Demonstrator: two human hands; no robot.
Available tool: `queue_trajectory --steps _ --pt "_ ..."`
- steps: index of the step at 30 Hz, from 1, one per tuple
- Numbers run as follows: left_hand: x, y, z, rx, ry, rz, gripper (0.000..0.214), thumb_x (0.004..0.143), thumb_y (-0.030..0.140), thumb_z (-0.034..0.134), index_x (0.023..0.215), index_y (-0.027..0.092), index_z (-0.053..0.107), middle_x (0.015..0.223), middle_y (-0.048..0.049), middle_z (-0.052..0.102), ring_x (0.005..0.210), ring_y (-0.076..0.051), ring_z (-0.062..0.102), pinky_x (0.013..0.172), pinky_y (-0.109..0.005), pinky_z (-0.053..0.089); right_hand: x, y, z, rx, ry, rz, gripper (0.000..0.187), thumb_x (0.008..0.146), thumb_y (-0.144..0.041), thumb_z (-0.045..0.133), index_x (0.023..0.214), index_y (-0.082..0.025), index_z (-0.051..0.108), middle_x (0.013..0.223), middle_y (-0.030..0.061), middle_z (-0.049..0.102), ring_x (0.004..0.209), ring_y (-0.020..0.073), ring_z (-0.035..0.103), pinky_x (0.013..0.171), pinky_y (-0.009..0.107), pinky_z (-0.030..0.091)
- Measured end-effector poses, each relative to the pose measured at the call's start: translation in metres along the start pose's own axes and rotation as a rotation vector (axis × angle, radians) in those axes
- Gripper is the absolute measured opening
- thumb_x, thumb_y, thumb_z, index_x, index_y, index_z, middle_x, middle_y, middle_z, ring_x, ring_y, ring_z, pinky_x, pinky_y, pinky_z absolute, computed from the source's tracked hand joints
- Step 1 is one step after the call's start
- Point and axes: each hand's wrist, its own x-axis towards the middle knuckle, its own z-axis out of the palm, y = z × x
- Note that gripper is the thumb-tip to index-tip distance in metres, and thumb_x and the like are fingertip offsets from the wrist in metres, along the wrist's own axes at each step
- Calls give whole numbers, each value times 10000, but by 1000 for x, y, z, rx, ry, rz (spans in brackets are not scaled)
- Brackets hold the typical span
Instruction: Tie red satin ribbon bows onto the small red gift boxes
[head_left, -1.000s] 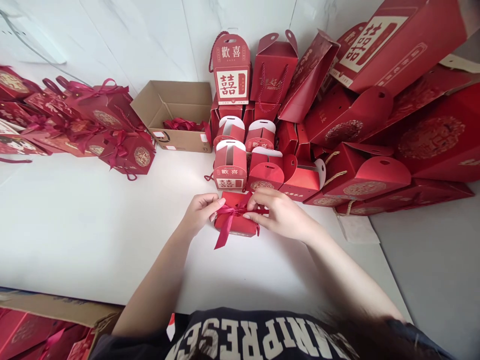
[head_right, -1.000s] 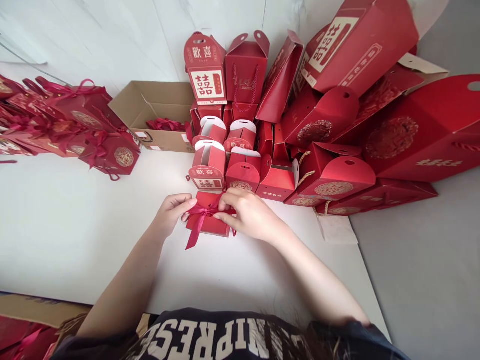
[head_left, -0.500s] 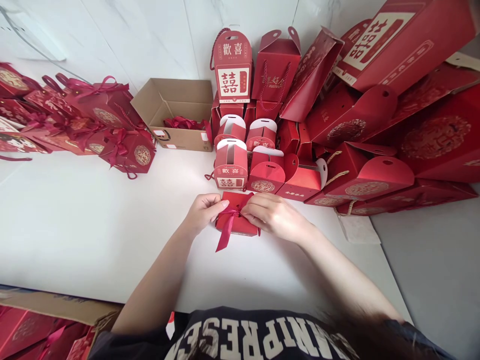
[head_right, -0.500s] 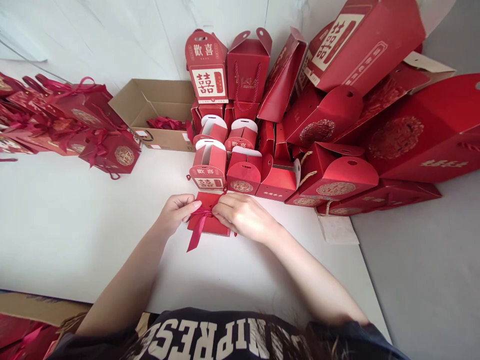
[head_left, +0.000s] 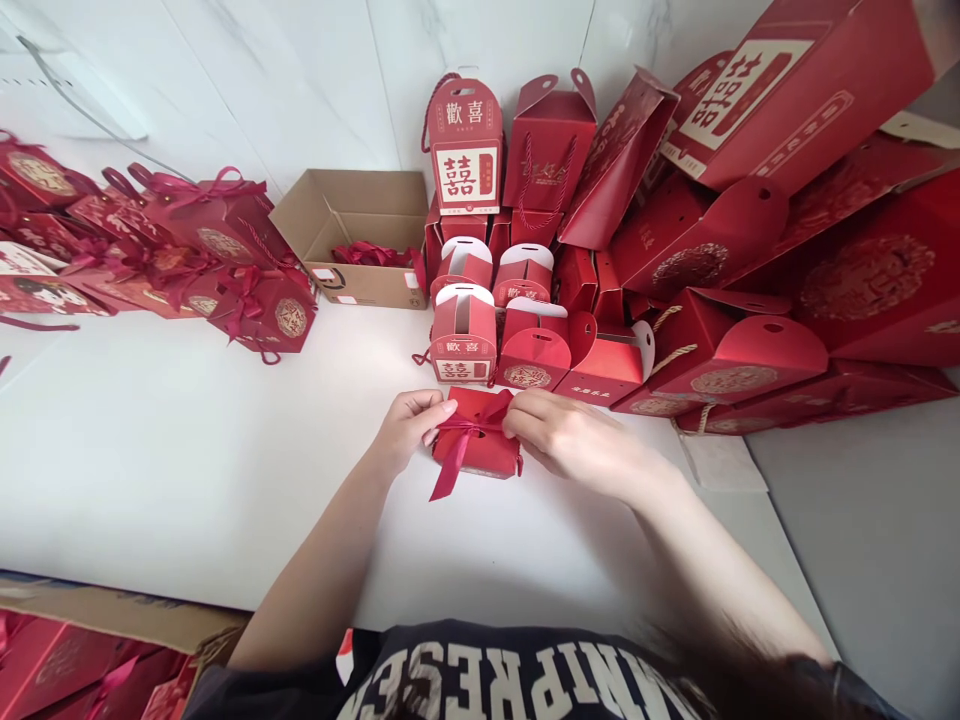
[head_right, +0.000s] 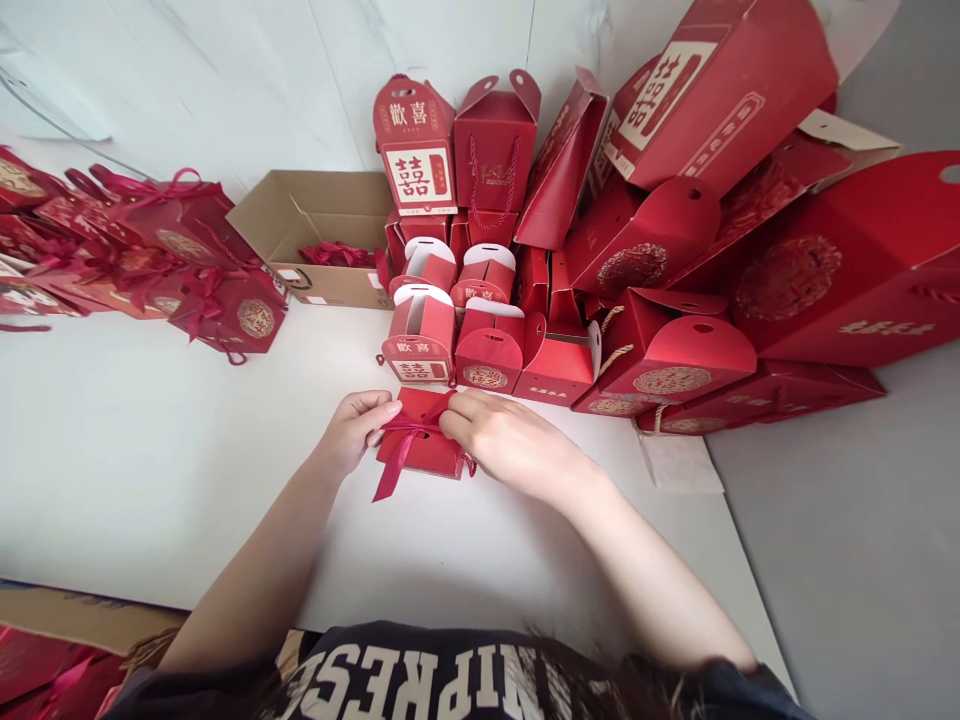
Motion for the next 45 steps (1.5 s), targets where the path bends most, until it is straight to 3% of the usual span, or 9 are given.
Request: queue_trajectory --steps 12,18,23,29,31,35,38,41,45 --pt "-1 4 -10 -38 33 36 450 866 426 611 547 168 427 422 54 375 414 -62 317 456 -231 245 -27 4 -12 -26 -225 490 207 814 -18 456 781 -206 539 764 48 644 589 172 557 487 287 227" --pt "-2 4 -10 11 -9 17 476 860 470 616 532 170 444 392 53 375 372 -62 317 424 -233 255 -20 16 -17 261 -54 632 257 1008 -382 348 934 -230 541 805 54 694 700 214 654 581 289 397" --pt "-4 6 -9 8 -86 10 452 889 463 594 559 164 519 385 34 469 373 -84 423 450 -232 349 -1 2 0 415 154 428 506 896 -597 543 1241 -234 469 1284 123 617 1167 303 601 898 414 494" --pt "-8 9 -13 60 -118 8 443 880 492 600 596 158 535 422 20 532 401 -103 494 490 -239 384 2 1 13 568 90 490 375 995 -496 397 1277 -251 435 1281 119 611 1067 256 660 868 430 531" --pt "-9 10 -15 82 -124 6 446 869 506 607 602 158 528 439 23 525 415 -102 489 505 -242 386 2 6 17 600 71 407 532 931 -538 522 1366 -263 391 1340 128 575 1153 273 619 925 453 516" --pt "-8 9 -18 106 -119 22 450 880 511 593 612 163 498 460 30 501 447 -98 464 530 -243 377 6 8 27 537 87 181 1107 685 -454 825 1553 -270 163 1462 171 443 1337 342 452 1059 525 425" --pt "-7 7 -22 99 -111 77 372 904 491 571 725 165 548 498 41 484 482 -98 449 544 -235 377 10 3 30 501 104 150 1142 700 -341 817 1574 -268 85 1447 182 434 1312 344 461 1038 527 445" --pt "-6 5 -31 77 -84 250 403 868 538 595 1081 196 589 699 14 549 609 -117 503 602 -240 424 11 0 26 457 168 117 1121 720 -258 788 1576 -264 64 1408 176 446 1271 331 476 1002 508 479" --pt "-10 11 -46 183 -152 458 665 814 542 638 1384 252 455 1291 -129 534 1166 -275 541 934 -375 483 11 1 20 390 295 10 1058 788 -207 717 1574 -293 14 1431 162 401 1320 321 418 1023 514 466"
